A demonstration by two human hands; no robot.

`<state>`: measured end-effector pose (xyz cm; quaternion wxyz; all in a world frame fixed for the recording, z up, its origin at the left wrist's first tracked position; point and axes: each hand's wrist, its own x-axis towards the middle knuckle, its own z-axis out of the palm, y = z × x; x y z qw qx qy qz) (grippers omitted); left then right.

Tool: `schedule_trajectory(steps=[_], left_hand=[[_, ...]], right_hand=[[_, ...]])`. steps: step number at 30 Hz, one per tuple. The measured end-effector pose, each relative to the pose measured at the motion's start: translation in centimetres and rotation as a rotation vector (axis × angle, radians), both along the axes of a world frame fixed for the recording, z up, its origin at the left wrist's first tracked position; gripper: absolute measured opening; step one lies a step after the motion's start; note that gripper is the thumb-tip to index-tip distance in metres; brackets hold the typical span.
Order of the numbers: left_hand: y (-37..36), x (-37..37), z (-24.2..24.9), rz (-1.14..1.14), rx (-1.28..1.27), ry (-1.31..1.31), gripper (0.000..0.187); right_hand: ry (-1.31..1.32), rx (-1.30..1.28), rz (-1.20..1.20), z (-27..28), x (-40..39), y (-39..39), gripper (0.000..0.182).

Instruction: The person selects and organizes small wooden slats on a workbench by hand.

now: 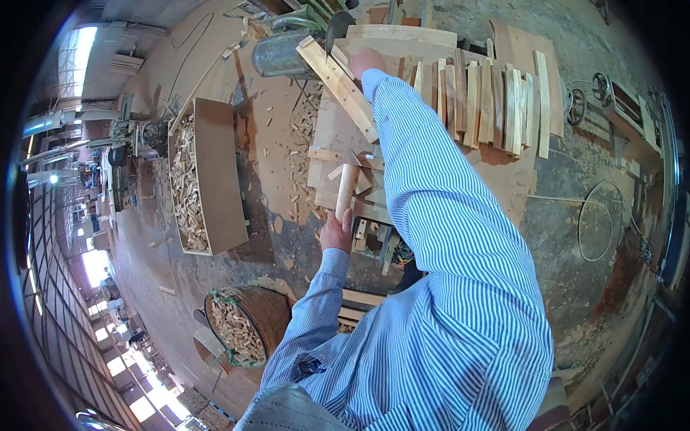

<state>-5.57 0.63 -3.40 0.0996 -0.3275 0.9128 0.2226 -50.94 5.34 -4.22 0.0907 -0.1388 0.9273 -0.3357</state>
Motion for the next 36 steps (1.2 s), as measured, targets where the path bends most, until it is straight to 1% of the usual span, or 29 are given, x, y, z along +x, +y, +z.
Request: schedule_trajectory(steps=[2,3,5,6,8,9,11,15,17,18,20,24,26,29,30,32,36], left_hand=[[0.0,0.4,0.1,0.0,-0.013,-0.01,0.058],[-0.1,0.6,0.2,0.006,-0.003,-0.026,0.058],[-0.2,1.4,0.0,0.003,-0.01,-0.021,0.057],[-0.2,1.9,0.0,-0.002,-0.019,-0.023,0.057],[-0.2,2.7,0.2,0.001,-0.014,-0.024,0.057],[-0.2,3.1,0.4,0.001,-0.012,-0.026,0.056],[-0.2,4.2,0.6,0.002,-0.005,-0.016,0.056],[-0.2,6.0,1.3,0.018,0.041,-0.034,0.056],[-0.3,7.1,1.1,0.019,0.047,-0.024,0.057],[-0.5,7.6,1.0,0.015,0.048,-0.019,0.057],[-0.4,8.7,0.6,0.013,0.052,-0.042,0.057],[-0.7,9.8,0.5,0.029,0.064,-0.059,0.055],[-0.9,10.0,0.6,0.023,0.056,-0.069,0.055],[-1.0,9.8,1.2,0.025,0.064,-0.093,0.053],[-1.1,9.6,1.1,0.03,0.079,-0.106,0.053],[-1.2,9.5,1.0,0.025,0.071,-0.091,0.052],[-1.6,8.1,0.6,0.018,0.042,-0.066,0.051]], right_hand=[[0.046,0.101,-0.055,-0.8,0.1,0.8,0.035],[0.048,0.104,-0.054,-0.5,0.8,1.3,0.035],[0.019,-0.169,-0.219,0.7,3.4,2.1,0.033],[0.023,-0.167,-0.217,1.1,4.9,2.4,0.033],[0.206,-0.14,-0.112,1.8,7.6,3.0,0.031],[0.21,-0.136,-0.109,1.4,8.1,3.0,0.031],[0.069,-0.228,-0.101,0.6,9.4,2.9,0.029],[0.064,-0.223,-0.086,0.3,12.3,2.4,0.028],[0.146,-0.12,-0.059,0.3,13.4,1.8,0.027],[0.147,-0.119,-0.056,0.2,13.6,1.3,0.027],[0.06,-0.112,-0.052,0.0,13.6,0.4,0.028],[0.058,-0.103,-0.074,-0.1,12.8,-1.9,0.027],[0.029,-0.155,-0.091,0.1,12.1,-2.9,0.028],[-0.025,-0.148,-0.081,1.2,11.5,-3.6,0.028],[-0.026,-0.148,-0.081,1.0,11.2,-4.0,0.028],[0.075,-0.16,-0.108,0.3,10.9,-4.1,0.026],[0.075,-0.182,-0.1,0.0,9.5,-4.3,0.025]])
